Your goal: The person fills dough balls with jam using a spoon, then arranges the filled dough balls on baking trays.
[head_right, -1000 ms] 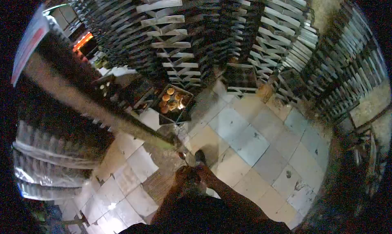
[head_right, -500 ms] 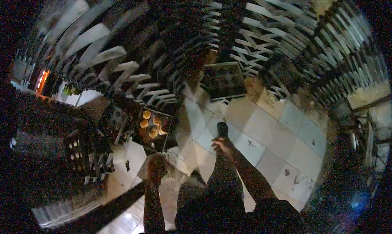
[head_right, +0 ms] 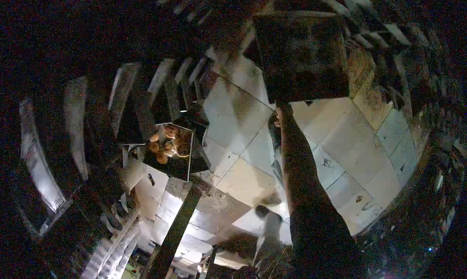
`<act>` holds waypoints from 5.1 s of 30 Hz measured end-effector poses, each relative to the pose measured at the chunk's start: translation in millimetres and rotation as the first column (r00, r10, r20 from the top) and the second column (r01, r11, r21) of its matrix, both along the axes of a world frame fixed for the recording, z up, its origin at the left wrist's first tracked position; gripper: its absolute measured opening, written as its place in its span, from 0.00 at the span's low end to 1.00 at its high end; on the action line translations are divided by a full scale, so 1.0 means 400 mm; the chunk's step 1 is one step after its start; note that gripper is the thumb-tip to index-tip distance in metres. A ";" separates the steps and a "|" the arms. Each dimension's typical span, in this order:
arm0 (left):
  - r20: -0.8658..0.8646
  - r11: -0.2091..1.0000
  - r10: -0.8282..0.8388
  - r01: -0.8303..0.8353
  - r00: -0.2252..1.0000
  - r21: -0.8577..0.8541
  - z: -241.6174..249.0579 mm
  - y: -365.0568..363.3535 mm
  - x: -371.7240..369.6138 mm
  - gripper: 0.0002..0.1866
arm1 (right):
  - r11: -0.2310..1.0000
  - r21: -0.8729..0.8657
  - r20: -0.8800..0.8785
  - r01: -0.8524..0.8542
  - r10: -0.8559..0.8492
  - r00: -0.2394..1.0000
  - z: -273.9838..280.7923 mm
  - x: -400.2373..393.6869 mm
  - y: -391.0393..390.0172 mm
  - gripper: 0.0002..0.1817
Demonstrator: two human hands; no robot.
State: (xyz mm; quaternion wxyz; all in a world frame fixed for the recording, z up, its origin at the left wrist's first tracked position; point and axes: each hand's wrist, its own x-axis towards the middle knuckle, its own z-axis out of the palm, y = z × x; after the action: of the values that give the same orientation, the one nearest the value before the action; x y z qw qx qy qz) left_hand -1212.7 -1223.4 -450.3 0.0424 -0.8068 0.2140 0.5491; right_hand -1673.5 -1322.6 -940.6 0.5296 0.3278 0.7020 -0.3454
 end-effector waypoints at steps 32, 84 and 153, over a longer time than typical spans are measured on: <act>-0.579 -0.244 0.796 -0.783 0.176 -0.572 0.686 1.639 1.001 0.18 | 0.397 -0.527 0.193 -0.751 0.917 0.349 1.550 1.682 0.842 0.34; -0.670 -0.431 0.730 -0.668 0.138 -0.607 0.846 2.394 3.747 0.13 | -0.661 -0.751 -0.593 -0.008 0.680 -0.431 2.089 4.919 2.248 0.15; -0.888 -0.863 0.436 -0.348 -0.144 -0.367 0.821 3.563 3.641 0.13 | -0.590 -0.731 -0.604 0.343 0.326 -0.728 2.317 5.091 3.496 0.10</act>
State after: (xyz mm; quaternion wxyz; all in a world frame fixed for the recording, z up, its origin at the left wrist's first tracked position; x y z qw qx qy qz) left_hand 243.8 202.0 -121.8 -0.8803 -0.4168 -0.2259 0.0163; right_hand 363.0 76.0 -14.0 -0.7163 0.6105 0.1048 -0.3211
